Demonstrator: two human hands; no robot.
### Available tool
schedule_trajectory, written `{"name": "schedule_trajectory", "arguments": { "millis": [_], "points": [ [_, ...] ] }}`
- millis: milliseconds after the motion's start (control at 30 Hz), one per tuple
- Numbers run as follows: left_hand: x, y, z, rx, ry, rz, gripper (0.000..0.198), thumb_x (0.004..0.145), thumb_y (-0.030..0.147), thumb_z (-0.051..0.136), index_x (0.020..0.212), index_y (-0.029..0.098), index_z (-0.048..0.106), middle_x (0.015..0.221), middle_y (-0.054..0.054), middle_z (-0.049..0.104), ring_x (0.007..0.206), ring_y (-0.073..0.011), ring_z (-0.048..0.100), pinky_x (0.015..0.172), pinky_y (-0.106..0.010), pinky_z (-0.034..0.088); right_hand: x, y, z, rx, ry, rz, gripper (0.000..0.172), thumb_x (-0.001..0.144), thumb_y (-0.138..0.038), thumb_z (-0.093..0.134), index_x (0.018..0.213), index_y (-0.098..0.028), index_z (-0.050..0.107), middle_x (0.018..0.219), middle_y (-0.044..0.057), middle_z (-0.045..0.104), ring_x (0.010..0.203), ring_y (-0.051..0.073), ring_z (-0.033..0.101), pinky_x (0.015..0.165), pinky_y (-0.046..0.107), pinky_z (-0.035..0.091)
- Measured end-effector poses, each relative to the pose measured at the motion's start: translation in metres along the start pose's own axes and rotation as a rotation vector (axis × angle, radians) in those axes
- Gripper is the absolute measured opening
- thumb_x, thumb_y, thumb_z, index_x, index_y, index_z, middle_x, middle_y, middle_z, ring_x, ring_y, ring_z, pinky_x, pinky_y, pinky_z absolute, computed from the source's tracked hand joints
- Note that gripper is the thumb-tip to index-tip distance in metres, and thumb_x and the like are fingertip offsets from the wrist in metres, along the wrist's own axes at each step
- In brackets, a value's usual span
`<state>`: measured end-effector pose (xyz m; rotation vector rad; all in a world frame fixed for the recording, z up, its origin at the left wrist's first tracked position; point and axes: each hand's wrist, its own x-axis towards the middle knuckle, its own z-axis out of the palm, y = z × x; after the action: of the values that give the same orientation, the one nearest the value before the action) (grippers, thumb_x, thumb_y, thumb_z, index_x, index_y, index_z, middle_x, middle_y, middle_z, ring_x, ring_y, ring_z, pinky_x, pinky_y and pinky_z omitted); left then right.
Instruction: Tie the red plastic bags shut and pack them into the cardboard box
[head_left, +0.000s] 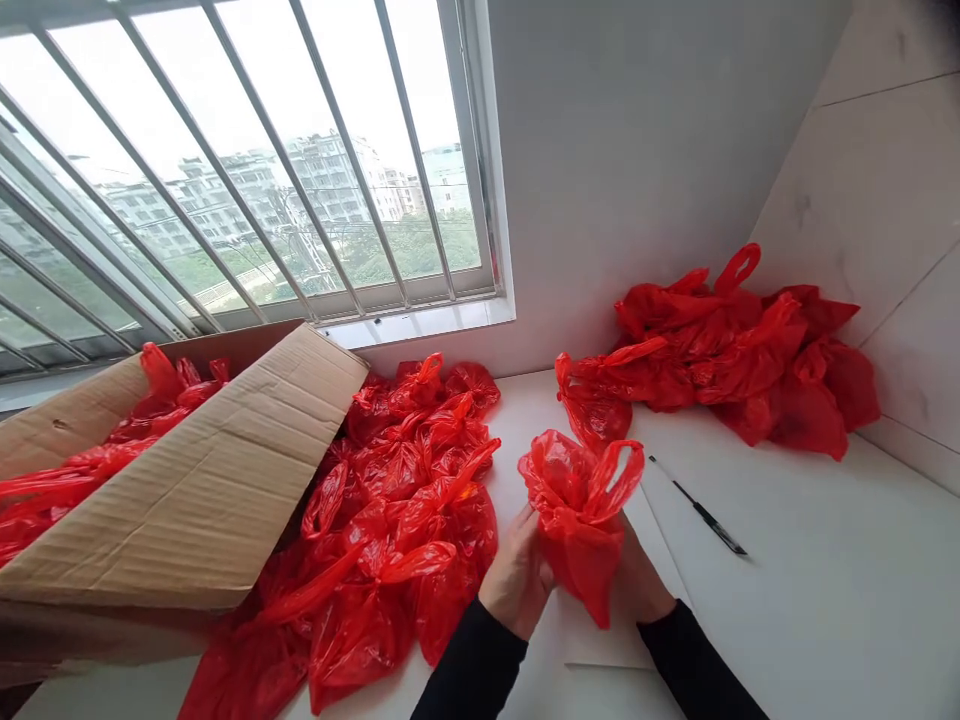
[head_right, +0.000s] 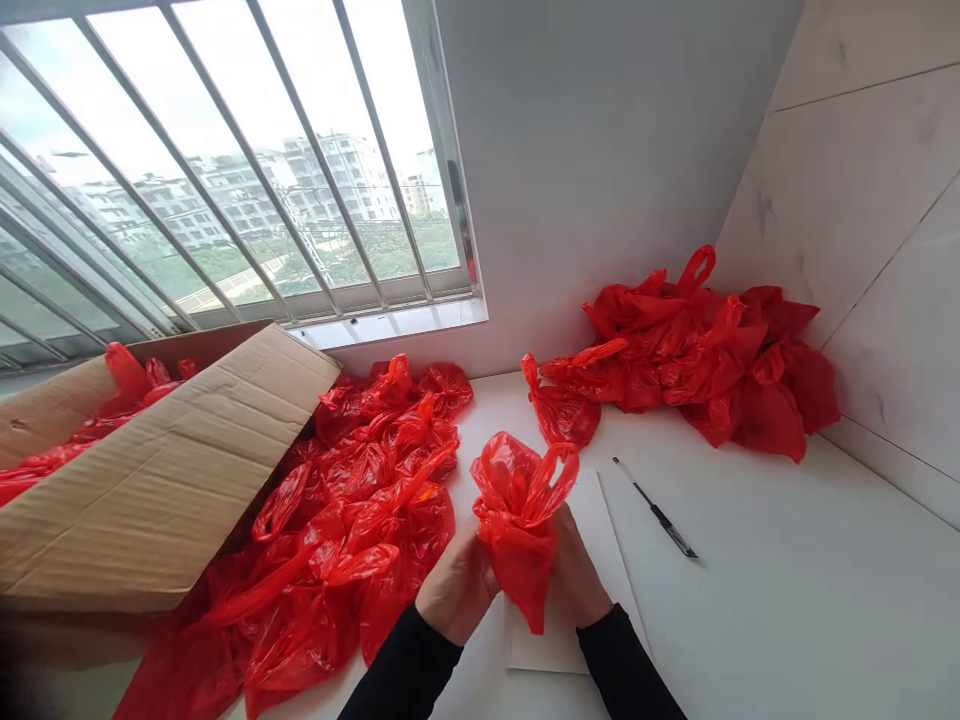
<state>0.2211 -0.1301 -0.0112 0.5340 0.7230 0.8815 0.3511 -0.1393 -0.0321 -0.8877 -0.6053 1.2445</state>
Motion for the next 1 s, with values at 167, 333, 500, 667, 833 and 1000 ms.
{"name": "schedule_trajectory", "arguments": {
  "millis": [167, 333, 500, 667, 833, 1000],
  "points": [
    [-0.013, 0.004, -0.035, -0.101, 0.056, 0.227, 0.049, 0.078, 0.039, 0.083, 0.122, 0.023, 0.068, 0.128, -0.009, 0.069, 0.115, -0.0275, 0.067, 0.098, -0.037, 0.054, -0.01, -0.006, 0.014, -0.107, -0.156, -0.007, 0.029, 0.092, -0.049, 0.066, 0.102, -0.024, 0.078, 0.107, 0.008, 0.074, 0.103, 0.031, 0.065, 0.095, 0.043, 0.05],
    [-0.019, 0.008, -0.046, -0.087, 0.119, 0.253, 0.056, 0.078, 0.029, 0.083, 0.13, 0.026, 0.062, 0.124, -0.008, 0.072, 0.115, -0.0266, 0.068, 0.106, -0.041, 0.051, -0.015, -0.006, 0.019, -0.22, -0.236, -0.006, 0.028, 0.09, -0.048, 0.069, 0.104, -0.025, 0.077, 0.097, 0.004, 0.073, 0.084, 0.024, 0.062, 0.081, 0.035, 0.051],
    [-0.016, 0.003, -0.053, -0.044, 0.177, 0.255, 0.062, 0.074, 0.028, 0.086, 0.131, 0.03, 0.061, 0.125, -0.007, 0.072, 0.112, -0.0264, 0.07, 0.103, -0.039, 0.052, -0.015, -0.007, 0.023, -0.31, -0.209, -0.013, 0.023, 0.091, -0.045, 0.069, 0.097, -0.024, 0.077, 0.086, 0.002, 0.071, 0.075, 0.021, 0.059, 0.069, 0.032, 0.05],
    [-0.015, 0.003, -0.055, 0.101, 0.114, 0.258, 0.044, 0.073, 0.031, 0.086, 0.113, 0.023, 0.071, 0.118, -0.009, 0.074, 0.113, -0.0288, 0.069, 0.1, -0.035, 0.053, -0.013, -0.003, 0.02, -0.255, -0.125, 0.037, 0.031, 0.084, -0.05, 0.077, 0.1, -0.024, 0.073, 0.091, 0.003, 0.07, 0.077, 0.02, 0.059, 0.071, 0.031, 0.049],
    [-0.019, 0.005, -0.05, 0.149, 0.079, 0.252, 0.035, 0.074, 0.03, 0.084, 0.107, 0.022, 0.073, 0.113, -0.008, 0.075, 0.11, -0.0288, 0.069, 0.097, -0.035, 0.053, -0.011, 0.005, 0.012, -0.272, -0.113, 0.026, 0.026, 0.089, -0.047, 0.072, 0.096, -0.022, 0.07, 0.086, 0.002, 0.065, 0.077, 0.017, 0.055, 0.069, 0.028, 0.047],
    [-0.019, 0.004, -0.048, 0.009, 0.162, 0.235, 0.038, 0.072, 0.036, 0.083, 0.107, 0.022, 0.076, 0.117, -0.007, 0.075, 0.122, -0.0292, 0.063, 0.103, -0.035, 0.051, -0.009, 0.006, 0.006, -0.305, -0.088, -0.001, 0.027, 0.091, -0.048, 0.07, 0.101, -0.023, 0.07, 0.086, 0.002, 0.065, 0.073, 0.017, 0.053, 0.068, 0.029, 0.046]
  ]
}}
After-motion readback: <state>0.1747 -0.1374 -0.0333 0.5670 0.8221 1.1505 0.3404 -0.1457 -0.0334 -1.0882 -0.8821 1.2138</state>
